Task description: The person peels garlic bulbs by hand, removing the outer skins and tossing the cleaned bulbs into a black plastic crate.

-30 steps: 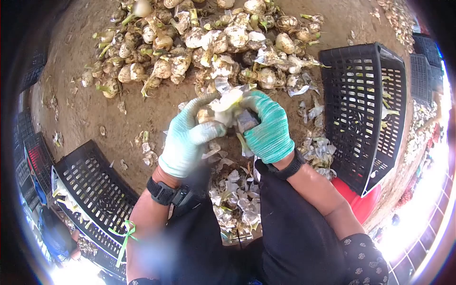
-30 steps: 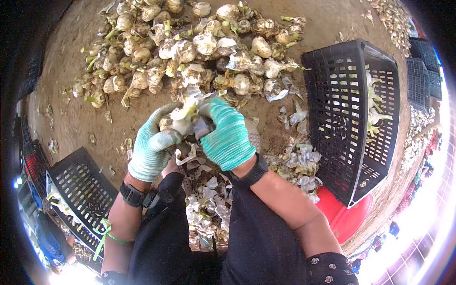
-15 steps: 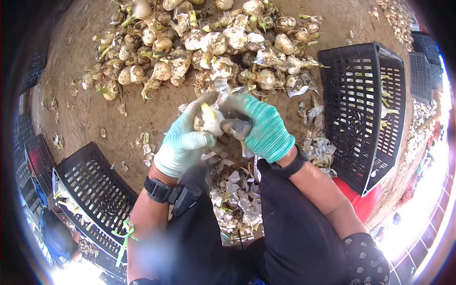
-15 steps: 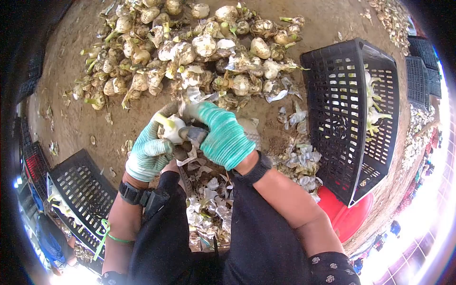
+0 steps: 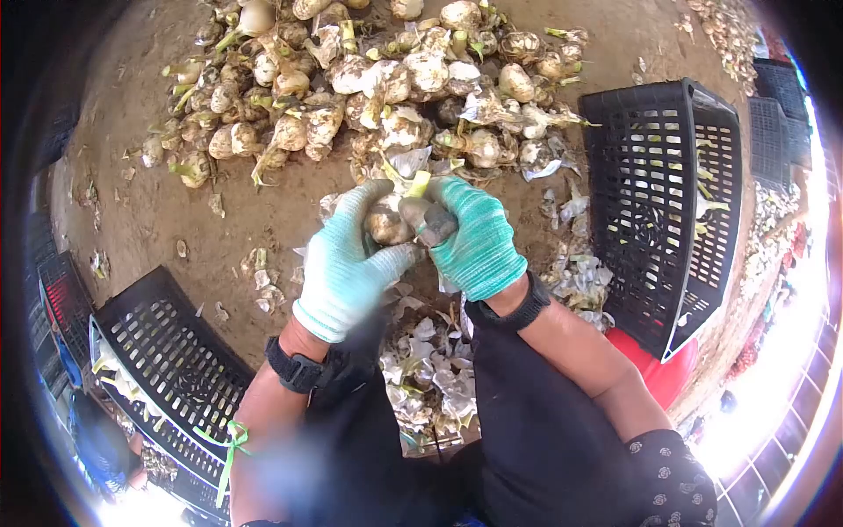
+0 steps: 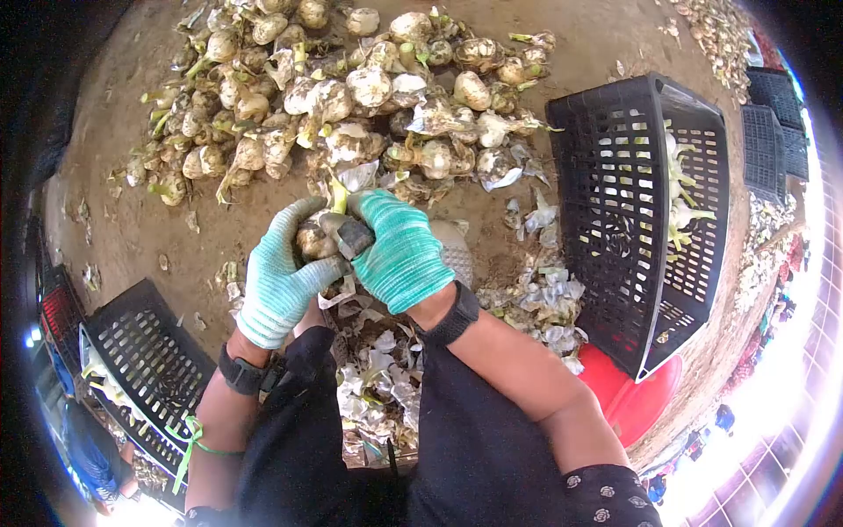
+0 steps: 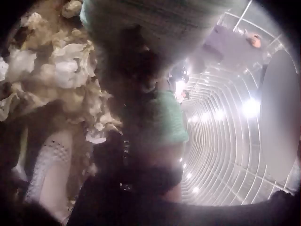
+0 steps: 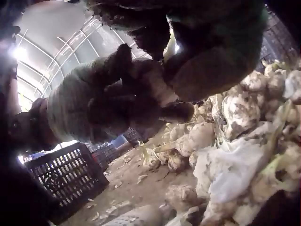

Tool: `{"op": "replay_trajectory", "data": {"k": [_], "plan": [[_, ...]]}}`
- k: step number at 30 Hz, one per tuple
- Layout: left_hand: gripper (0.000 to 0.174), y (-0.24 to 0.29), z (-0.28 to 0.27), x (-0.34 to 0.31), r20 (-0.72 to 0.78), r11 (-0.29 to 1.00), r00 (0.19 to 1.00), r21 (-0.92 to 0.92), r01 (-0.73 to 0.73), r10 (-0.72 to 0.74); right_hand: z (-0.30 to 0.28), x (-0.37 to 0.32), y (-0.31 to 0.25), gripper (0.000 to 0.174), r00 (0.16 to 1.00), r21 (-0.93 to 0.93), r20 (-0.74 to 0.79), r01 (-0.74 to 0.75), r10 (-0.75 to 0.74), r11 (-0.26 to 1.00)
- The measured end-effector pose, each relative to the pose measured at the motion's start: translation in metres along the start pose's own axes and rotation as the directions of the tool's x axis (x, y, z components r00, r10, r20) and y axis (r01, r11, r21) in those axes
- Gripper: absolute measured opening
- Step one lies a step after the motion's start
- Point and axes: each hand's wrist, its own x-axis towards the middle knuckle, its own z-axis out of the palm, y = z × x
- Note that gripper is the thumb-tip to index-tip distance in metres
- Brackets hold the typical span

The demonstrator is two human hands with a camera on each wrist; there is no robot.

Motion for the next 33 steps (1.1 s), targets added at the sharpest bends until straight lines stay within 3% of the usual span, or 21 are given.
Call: {"op": "replay_trajectory", "data": {"k": [2,5,7,13,16,18,21,23,24,25,27,28,29,31,33], "plan": [[0.054,0.010,-0.003,0.000,0.034,0.999,0.999,-0.015,0.038,-0.038,-0.001,0.001,0.000,0.023,0.999,-0.018,-0.028,0.037,-0.037,0.999],[0.054,0.011,-0.004,0.000,0.082,0.998,0.995,-0.030,0.057,-0.055,-0.009,0.003,-0.008,0.025,0.978,0.078,0.121,-0.179,0.169,0.981],[0.055,0.010,-0.004,0.000,0.097,0.999,0.995,-0.032,0.040,-0.037,-0.009,0.002,-0.005,0.024,0.982,0.067,0.119,-0.158,0.150,0.985],[0.055,0.003,-0.004,-0.001,0.133,0.946,0.983,-0.282,0.160,-0.126,-0.012,0.000,-0.005,0.019,0.990,0.108,0.115,-0.090,0.077,0.990],[0.053,0.009,-0.006,-0.002,0.222,0.875,0.954,-0.396,0.278,-0.203,-0.012,-0.002,-0.002,0.017,0.988,0.142,0.131,-0.104,0.085,0.984],[0.054,0.005,-0.009,-0.003,0.363,0.648,0.900,-0.630,0.428,-0.241,-0.012,-0.004,0.002,0.016,0.985,0.175,0.139,-0.125,0.101,0.977],[0.056,-0.001,-0.019,0.001,0.419,0.620,0.871,-0.620,0.481,-0.257,-0.009,-0.005,0.007,0.015,0.993,0.123,0.119,-0.009,-0.005,0.992],[0.058,-0.009,-0.013,0.001,0.408,0.570,0.881,-0.676,0.467,-0.237,-0.009,-0.003,0.004,0.015,1.000,0.113,0.011,-0.027,0.026,0.993],[0.060,-0.012,-0.009,0.001,0.399,0.516,0.891,-0.728,0.451,-0.217,-0.016,-0.003,-0.002,0.017,0.977,0.114,0.069,-0.210,0.203,0.971],[0.060,-0.008,-0.007,0.000,0.399,0.514,0.891,-0.729,0.452,-0.217,-0.016,-0.004,0.002,0.017,0.976,0.112,0.071,-0.211,0.204,0.971],[0.061,0.002,-0.004,-0.001,0.328,0.511,0.917,-0.762,0.398,-0.225,-0.015,-0.004,0.012,0.020,0.996,0.207,0.079,-0.048,0.033,0.977],[0.061,0.003,-0.005,-0.001,0.329,0.510,0.917,-0.762,0.399,-0.225,-0.023,-0.002,-0.008,0.021,0.960,0.145,0.188,-0.238,0.209,0.960],[0.062,0.003,-0.006,-0.002,0.355,0.580,0.907,-0.698,0.419,-0.228,-0.021,-0.003,-0.007,0.021,0.959,0.146,0.189,-0.239,0.210,0.960],[0.063,0.001,-0.008,-0.002,0.381,0.645,0.895,-0.627,0.436,-0.234,-0.015,-0.003,-0.002,0.021,0.984,0.123,0.178,0.006,-0.028,0.992],[0.063,-0.003,-0.008,-0.001,0.399,0.718,0.890,-0.552,0.424,-0.218,-0.013,-0.002,0.002,0.020,0.986,0.101,0.163,0.021,-0.038,0.995]]}}
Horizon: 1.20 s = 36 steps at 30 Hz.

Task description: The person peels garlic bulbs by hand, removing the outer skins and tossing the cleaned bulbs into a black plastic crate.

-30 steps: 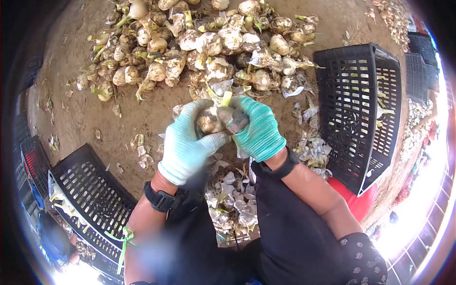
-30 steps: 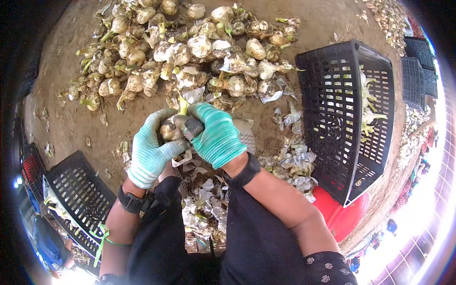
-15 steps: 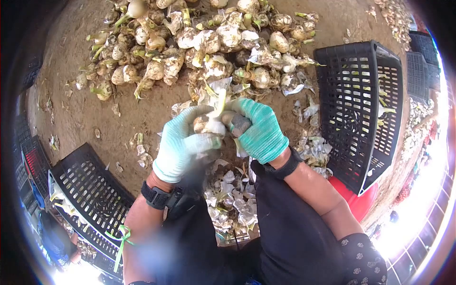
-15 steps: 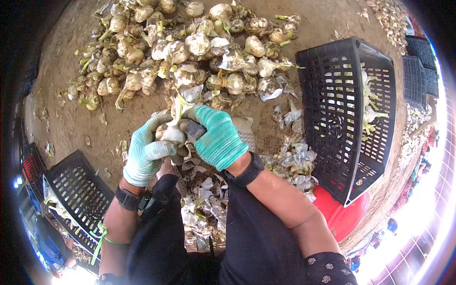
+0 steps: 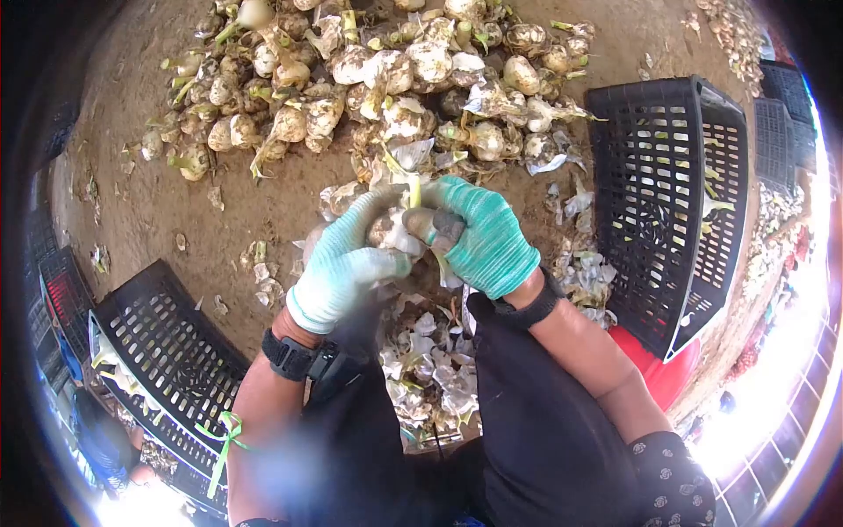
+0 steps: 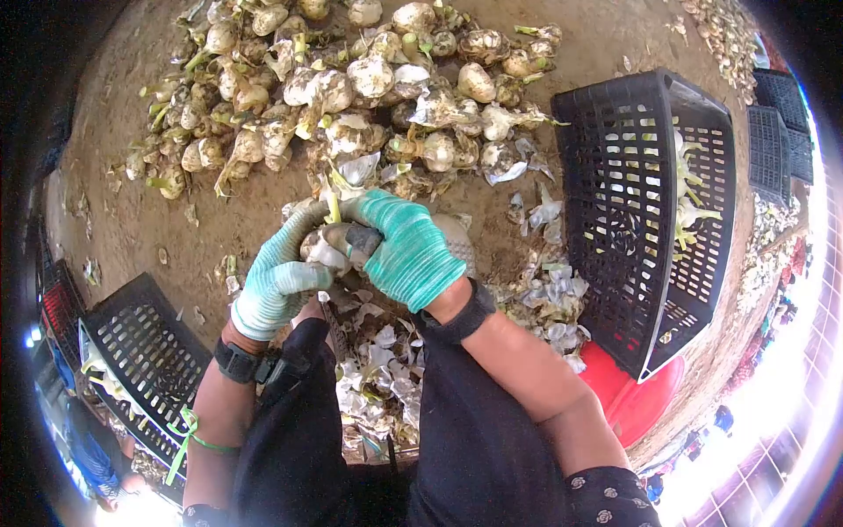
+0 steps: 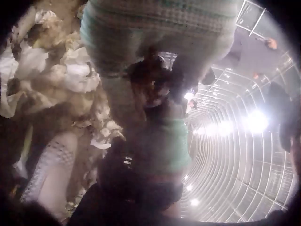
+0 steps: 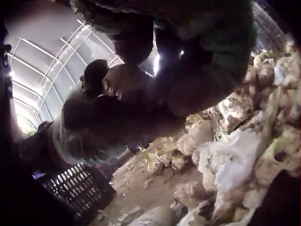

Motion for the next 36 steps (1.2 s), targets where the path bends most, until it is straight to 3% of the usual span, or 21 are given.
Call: {"op": "replay_trajectory", "data": {"k": [6,11,13,14,16,17,18,19,21,24,25,26,28,29,30,32,33,34,36], "plan": [[0.062,-0.004,-0.009,0.000,0.064,0.987,0.997,-0.154,0.054,-0.045,-0.002,0.000,0.007,0.019,0.984,-0.016,0.028,0.176,-0.176,0.984],[0.062,-0.007,-0.008,0.003,0.128,0.933,0.992,-0.356,0.051,-0.005,0.002,-0.004,-0.001,0.019,0.997,0.060,-0.072,-0.016,0.020,0.998],[0.064,-0.007,-0.005,0.007,-0.033,0.958,0.999,-0.286,-0.022,0.013,0.003,-0.006,0.002,0.019,0.989,-0.021,-0.132,-0.072,0.069,0.997],[0.064,-0.006,0.000,0.007,-0.030,0.958,0.999,-0.285,-0.022,0.014,0.003,-0.007,0.005,0.019,0.974,-0.095,-0.194,-0.136,0.116,0.986],[0.067,-0.001,0.012,0.001,-0.048,0.956,0.956,-0.035,-0.290,0.288,0.007,-0.007,0.006,0.017,0.971,-0.069,-0.207,-0.139,0.122,0.988],[0.067,0.000,0.007,0.003,-0.072,0.963,0.966,0.129,-0.237,0.247,0.009,-0.007,0.004,0.017,0.975,-0.016,-0.190,-0.120,0.115,0.993],[0.067,0.001,0.004,0.004,-0.075,0.963,0.966,0.131,-0.237,0.248,0.010,-0.007,0.004,0.016,0.979,0.038,-0.174,-0.101,0.106,0.994],[0.066,0.001,0.002,0.005,-0.078,0.980,0.979,-0.040,-0.194,0.191,0.011,-0.006,0.004,0.016,0.979,0.039,-0.172,-0.099,0.105,0.994],[0.065,-0.004,-0.002,0.010,-0.049,0.941,0.987,-0.298,-0.158,0.151,0.012,-0.003,0.011,0.017,0.958,0.390,-0.095,-0.213,0.269,0.896],[0.058,-0.001,-0.005,0.004,-0.024,0.924,0.998,-0.376,-0.065,0.060,0.009,-0.004,0.035,0.016,0.908,0.359,-0.155,-0.315,0.389,0.878],[0.060,-0.004,-0.007,0.005,-0.043,0.931,0.996,-0.353,-0.090,0.080,0.009,-0.003,0.039,0.016,0.886,0.253,-0.248,-0.332,0.392,0.909],[0.060,-0.005,-0.007,0.004,-0.044,0.931,0.996,-0.352,-0.090,0.080,0.008,-0.002,0.046,0.016,0.886,0.253,-0.247,-0.332,0.392,0.909],[0.063,-0.006,-0.006,0.003,-0.013,0.939,0.990,-0.315,-0.136,0.139,0.003,-0.001,0.054,0.015,0.809,0.326,-0.302,-0.409,0.504,0.852],[0.064,-0.003,-0.008,0.002,-0.002,0.963,0.995,-0.254,-0.093,0.096,-0.003,-0.003,0.053,0.016,0.891,0.193,-0.297,-0.295,0.342,0.936],[0.064,-0.001,-0.010,0.001,-0.001,0.963,0.996,-0.255,-0.090,0.093,-0.002,-0.004,0.049,0.016,0.890,0.192,-0.298,-0.297,0.345,0.935],[0.063,-0.001,-0.013,0.001,0.033,0.968,0.999,-0.250,-0.007,0.015,-0.001,-0.008,0.039,0.019,0.902,-0.213,-0.411,0.048,-0.134,0.976],[0.063,-0.002,-0.011,0.002,0.034,0.968,0.999,-0.252,-0.004,0.013,-0.007,-0.008,0.038,0.023,0.949,-0.181,-0.290,0.068,-0.119,0.981],[0.059,-0.003,-0.009,0.005,0.000,0.987,0.999,-0.154,-0.051,0.052,-0.007,-0.007,0.026,0.023,0.949,-0.182,-0.291,0.066,-0.118,0.981],[0.056,-0.004,-0.007,0.006,-0.026,0.994,0.995,-0.052,-0.094,0.093,-0.002,-0.004,0.001,0.026,0.962,-0.035,-0.132,0.238,-0.241,0.971]]}}
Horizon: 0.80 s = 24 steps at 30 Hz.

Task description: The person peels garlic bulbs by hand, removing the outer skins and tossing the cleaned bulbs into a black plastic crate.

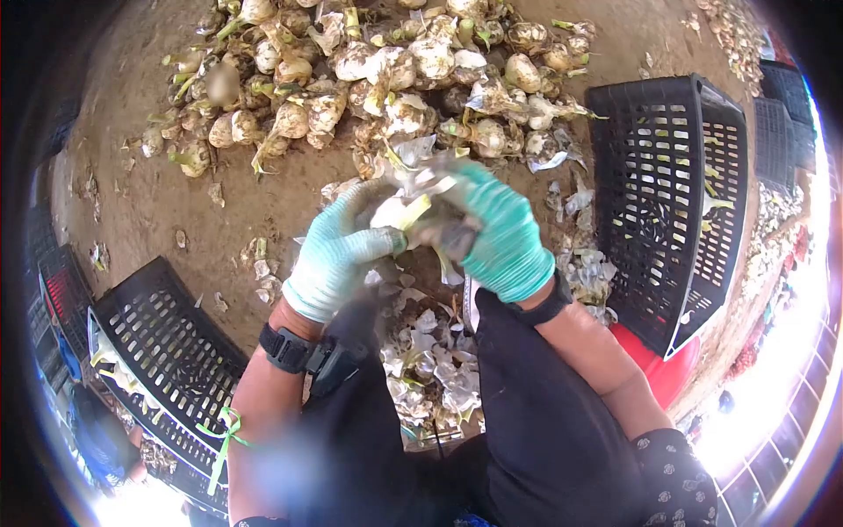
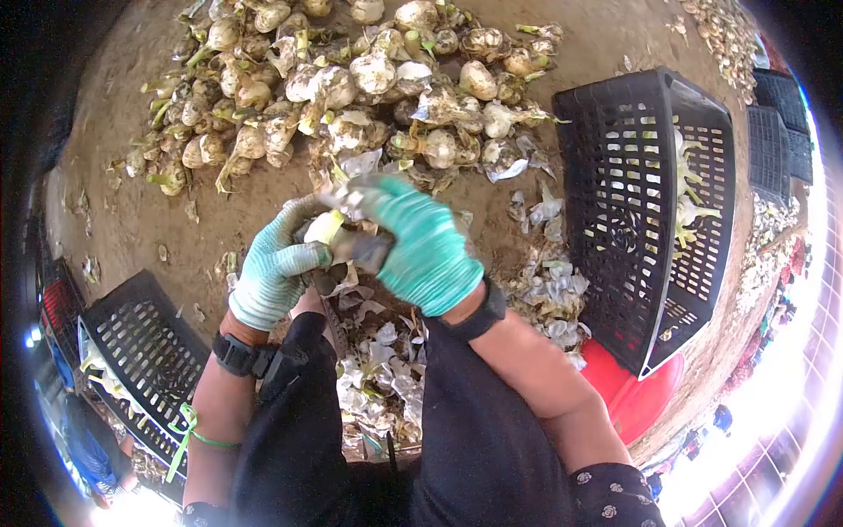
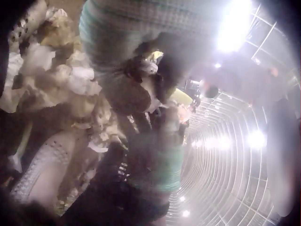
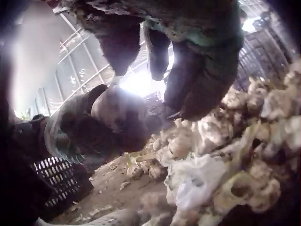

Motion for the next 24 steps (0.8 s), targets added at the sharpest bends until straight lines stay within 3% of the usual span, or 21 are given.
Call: {"op": "replay_trajectory", "data": {"k": [1,3,7,10,12,13,15,19,21,24], "plan": [[0.051,-0.001,0.000,0.000,0.000,1.000,1.000,0.013,0.005,-0.005,0.002,-0.001,0.003,0.026,1.000,-0.001,-0.001,-0.002,0.002,1.000],[0.047,-0.002,0.002,0.000,-0.001,1.000,1.000,0.024,0.011,-0.011,0.006,-0.003,0.013,0.026,0.989,-0.173,0.102,0.124,-0.107,0.977],[0.041,-0.001,-0.001,-0.001,-0.011,0.998,1.000,0.052,0.029,-0.028,0.002,-0.001,0.011,0.024,0.983,-0.094,0.164,0.100,-0.083,0.991],[0.044,-0.001,-0.004,-0.002,0.013,0.996,0.996,0.007,0.085,-0.085,0.002,-0.004,0.006,0.022,0.995,-0.121,0.092,0.047,-0.036,0.992],[0.048,-0.001,-0.004,-0.002,0.025,0.993,0.993,-0.045,0.113,-0.112,0.002,-0.004,0.004,0.023,0.982,0.043,0.043,-0.188,0.186,0.981],[0.053,-0.001,-0.004,-0.003,0.030,0.988,0.997,-0.131,0.079,-0.075,0.002,-0.004,0.003,0.023,0.982,0.044,0.045,-0.187,0.186,0.981],[0.058,-0.002,-0.004,-0.003,0.032,0.976,0.999,-0.213,0.043,-0.037,0.000,-0.005,0.001,0.024,0.841,0.302,0.049,-0.527,0.539,0.794],[0.065,-0.005,-0.005,0.000,0.022,0.962,0.997,-0.264,0.071,-0.068,0.004,-0.007,0.004,0.023,0.869,0.233,-0.007,-0.480,0.495,0.846],[0.064,-0.006,-0.006,0.000,0.031,0.963,0.998,-0.262,0.068,-0.062,0.007,-0.011,0.011,0.022,0.878,0.085,-0.068,-0.467,0.473,0.880],[0.061,-0.007,-0.005,0.001,0.114,0.985,0.993,-0.170,-0.021,0.041,0.007,-0.009,-0.001,0.019,0.910,0.054,-0.015,-0.414,0.415,0.909]]}}
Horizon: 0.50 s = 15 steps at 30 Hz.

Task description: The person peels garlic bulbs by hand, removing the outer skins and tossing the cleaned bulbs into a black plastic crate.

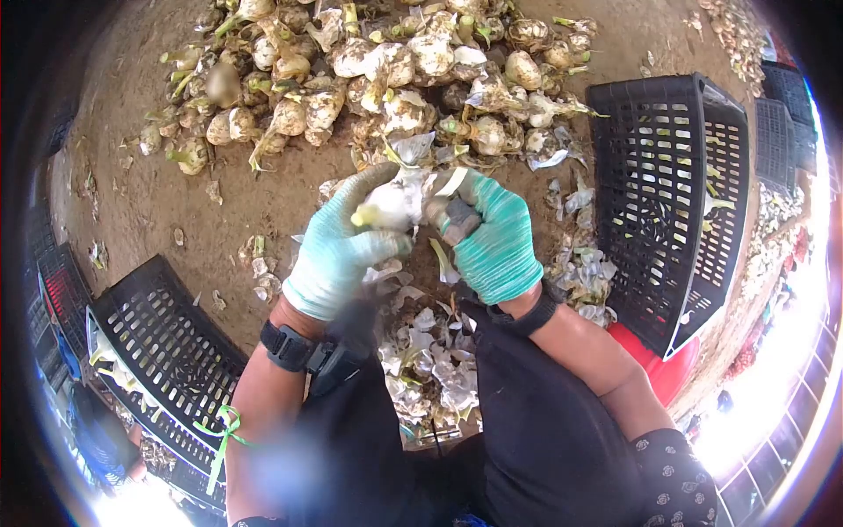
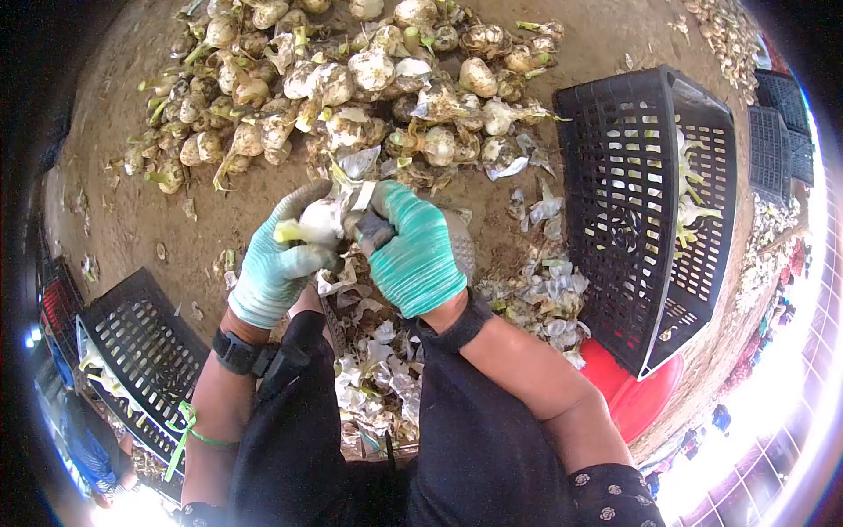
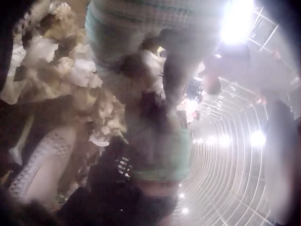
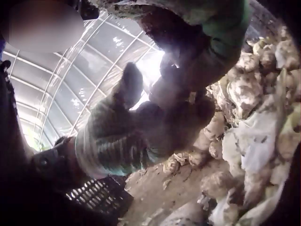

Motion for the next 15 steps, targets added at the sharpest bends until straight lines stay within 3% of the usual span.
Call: {"op": "replay_trajectory", "data": {"k": [1,2,4,5,6,8,9,10,11,12,14,15], "plan": [[0.060,0.005,0.008,0.001,-0.085,0.984,0.996,0.178,-0.008,0.023,0.002,0.003,0.005,0.015,0.989,-0.035,-0.022,0.148,-0.149,0.988],[0.060,0.009,0.013,0.001,-0.163,0.937,0.985,0.349,0.000,0.061,0.002,0.008,0.013,0.015,0.989,-0.034,-0.022,0.148,-0.149,0.988],[0.059,0.011,0.017,-0.003,-0.133,0.956,0.991,0.291,0.021,0.019,-0.001,0.021,0.028,0.012,0.948,-0.075,-0.317,-0.002,-0.022,0.997],[0.059,0.012,0.018,-0.004,-0.102,0.972,0.995,0.232,0.045,-0.022,-0.009,0.024,0.021,0.010,0.943,0.093,-0.329,-0.026,0.055,0.995],[0.059,0.013,0.019,-0.004,-0.103,0.971,0.994,0.233,0.046,-0.022,-0.017,0.024,0.030,0.018,0.968,-0.051,-0.251,-0.033,0.019,0.998],[0.060,0.015,0.020,-0.001,-0.163,0.917,0.987,0.395,0.054,0.012,-0.016,0.017,0.020,0.028,0.949,-0.246,-0.253,0.127,-0.190,0.961],[0.058,0.013,0.017,0.002,-0.167,0.896,0.986,0.440,0.056,0.020,-0.014,0.014,0.013,0.028,0.949,-0.247,-0.253,0.127,-0.190,0.961],[0.058,0.007,0.011,0.003,-0.167,0.896,0.986,0.440,0.056,0.020,-0.011,0.011,0.005,0.031,0.927,-0.219,-0.115,0.327,-0.357,0.919],[0.056,-0.001,0.004,0.004,-0.162,0.819,0.981,0.573,0.007,0.106,-0.008,0.009,0.001,0.034,0.858,-0.161,0.016,0.509,-0.514,0.845],[0.054,-0.005,0.001,0.005,-0.143,0.719,0.972,0.694,-0.037,0.188,-0.007,0.009,-0.001,0.034,0.858,-0.161,0.014,0.508,-0.513,0.846],[0.050,-0.002,0.004,0.002,-0.197,0.731,0.972,0.681,0.039,0.131,-0.005,0.009,-0.003,0.031,0.858,-0.084,0.229,0.487,-0.459,0.869],[0.049,0.002,0.006,0.001,-0.173,0.663,0.979,0.746,0.061,0.105,-0.004,0.010,0.000,0.028,0.855,-0.059,0.211,0.496,-0.474,0.867]]}}
